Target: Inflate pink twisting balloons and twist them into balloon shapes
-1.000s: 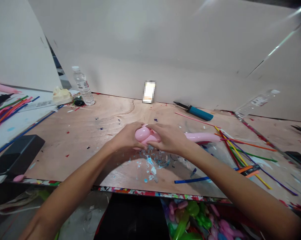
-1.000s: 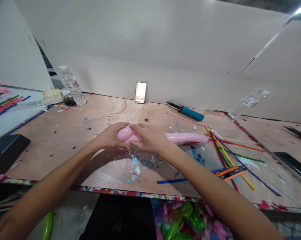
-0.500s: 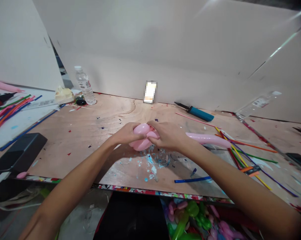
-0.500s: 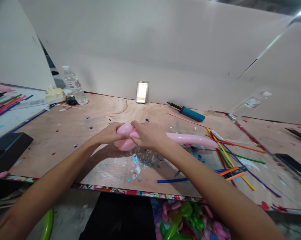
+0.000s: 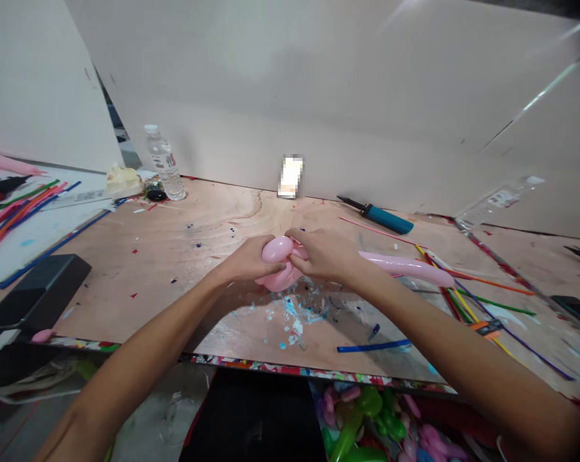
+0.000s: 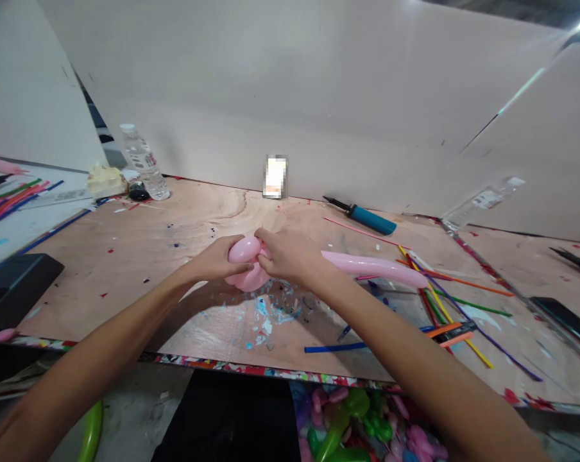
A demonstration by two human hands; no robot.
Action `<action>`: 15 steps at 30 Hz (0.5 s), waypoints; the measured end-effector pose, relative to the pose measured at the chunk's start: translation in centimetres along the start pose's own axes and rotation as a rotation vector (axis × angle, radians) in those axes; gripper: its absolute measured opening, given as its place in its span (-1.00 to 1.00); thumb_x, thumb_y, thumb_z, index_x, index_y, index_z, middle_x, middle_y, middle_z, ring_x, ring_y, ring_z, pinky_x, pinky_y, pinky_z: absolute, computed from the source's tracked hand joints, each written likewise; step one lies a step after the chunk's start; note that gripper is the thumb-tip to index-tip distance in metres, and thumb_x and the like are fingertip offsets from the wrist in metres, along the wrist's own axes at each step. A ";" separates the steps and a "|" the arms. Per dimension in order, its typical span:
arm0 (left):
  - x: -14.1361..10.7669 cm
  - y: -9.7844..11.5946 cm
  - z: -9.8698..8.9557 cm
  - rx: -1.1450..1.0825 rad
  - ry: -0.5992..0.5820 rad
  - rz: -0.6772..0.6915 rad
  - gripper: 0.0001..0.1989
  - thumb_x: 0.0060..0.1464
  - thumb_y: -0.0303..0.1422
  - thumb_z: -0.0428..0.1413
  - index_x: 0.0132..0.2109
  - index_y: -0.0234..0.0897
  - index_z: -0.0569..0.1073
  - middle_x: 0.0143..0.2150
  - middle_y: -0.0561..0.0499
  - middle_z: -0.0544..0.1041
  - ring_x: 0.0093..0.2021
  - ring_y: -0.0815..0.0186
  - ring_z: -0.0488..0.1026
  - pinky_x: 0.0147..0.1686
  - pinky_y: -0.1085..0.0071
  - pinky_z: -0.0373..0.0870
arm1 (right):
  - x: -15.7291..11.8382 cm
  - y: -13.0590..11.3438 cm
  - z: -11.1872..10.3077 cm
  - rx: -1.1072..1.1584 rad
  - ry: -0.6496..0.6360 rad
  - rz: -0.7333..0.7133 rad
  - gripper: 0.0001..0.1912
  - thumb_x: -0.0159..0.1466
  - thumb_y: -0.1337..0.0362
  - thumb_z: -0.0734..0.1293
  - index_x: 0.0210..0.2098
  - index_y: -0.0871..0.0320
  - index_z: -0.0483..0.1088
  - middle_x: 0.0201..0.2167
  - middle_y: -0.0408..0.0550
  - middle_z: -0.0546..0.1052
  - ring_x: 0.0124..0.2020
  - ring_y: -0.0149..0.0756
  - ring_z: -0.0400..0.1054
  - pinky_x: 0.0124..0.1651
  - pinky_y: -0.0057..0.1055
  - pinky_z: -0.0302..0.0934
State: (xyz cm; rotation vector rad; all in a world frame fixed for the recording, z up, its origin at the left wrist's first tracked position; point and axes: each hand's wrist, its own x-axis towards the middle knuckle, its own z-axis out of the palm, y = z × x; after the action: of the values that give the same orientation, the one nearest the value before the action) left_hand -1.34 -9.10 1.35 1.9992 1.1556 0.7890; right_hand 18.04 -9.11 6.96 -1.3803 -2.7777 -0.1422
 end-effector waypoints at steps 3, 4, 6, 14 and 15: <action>-0.1 0.0 0.4 -0.038 -0.013 -0.001 -0.53 -0.24 -0.29 0.24 -0.11 -0.29 0.40 -0.19 -0.02 0.52 -0.26 0.26 0.44 -0.35 0.37 0.35 | 0.0 0.2 0.2 -0.013 0.001 -0.001 -0.73 0.23 0.18 0.16 -0.11 0.09 0.32 -0.34 -0.01 0.54 -0.38 -0.22 0.33 -0.43 -0.38 -0.14; -0.1 -0.1 0.5 -0.040 -0.011 -0.001 -0.52 -0.25 -0.29 0.25 -0.11 -0.28 0.40 -0.19 -0.01 0.52 -0.27 0.26 0.44 -0.36 0.38 0.35 | 0.0 0.2 0.2 -0.010 0.005 -0.003 -0.72 0.23 0.17 0.16 -0.10 0.09 0.31 -0.33 -0.01 0.54 -0.38 -0.22 0.33 -0.44 -0.38 -0.14; 0.1 -0.4 0.7 -0.022 0.020 -0.004 -0.56 -0.23 -0.28 0.24 -0.13 -0.28 0.39 -0.22 0.00 0.51 -0.28 0.27 0.44 -0.37 0.38 0.34 | 0.1 0.2 0.3 -0.003 0.013 -0.003 -0.69 0.23 0.16 0.16 -0.07 0.08 0.31 -0.31 -0.01 0.54 -0.37 -0.22 0.34 -0.45 -0.38 -0.14; 0.4 -0.9 -0.7 0.041 -0.016 0.045 -0.59 -0.15 -0.22 0.22 -0.13 -0.29 0.39 -0.21 0.00 0.49 -0.26 0.26 0.42 -0.32 0.35 0.33 | 0.3 0.1 -0.1 0.029 -0.004 0.006 -0.65 0.27 0.13 0.13 -0.03 0.09 0.34 -0.29 0.00 0.55 -0.39 -0.22 0.36 -0.45 -0.39 -0.09; 0.3 -0.9 -0.8 0.041 -0.043 0.044 -0.55 -0.17 -0.21 0.23 -0.10 -0.28 0.39 -0.19 -0.01 0.49 -0.24 0.25 0.42 -0.30 0.33 0.34 | 0.2 0.1 -0.1 0.053 -0.010 0.004 -0.64 0.27 0.13 0.14 -0.01 0.09 0.34 -0.28 0.01 0.56 -0.37 -0.22 0.36 -0.44 -0.39 -0.07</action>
State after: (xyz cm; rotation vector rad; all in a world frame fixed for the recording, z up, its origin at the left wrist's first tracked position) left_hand -2.25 -8.27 1.19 2.0712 1.1150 0.7465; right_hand 18.01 -8.87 7.11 -1.3788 -2.7650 -0.0616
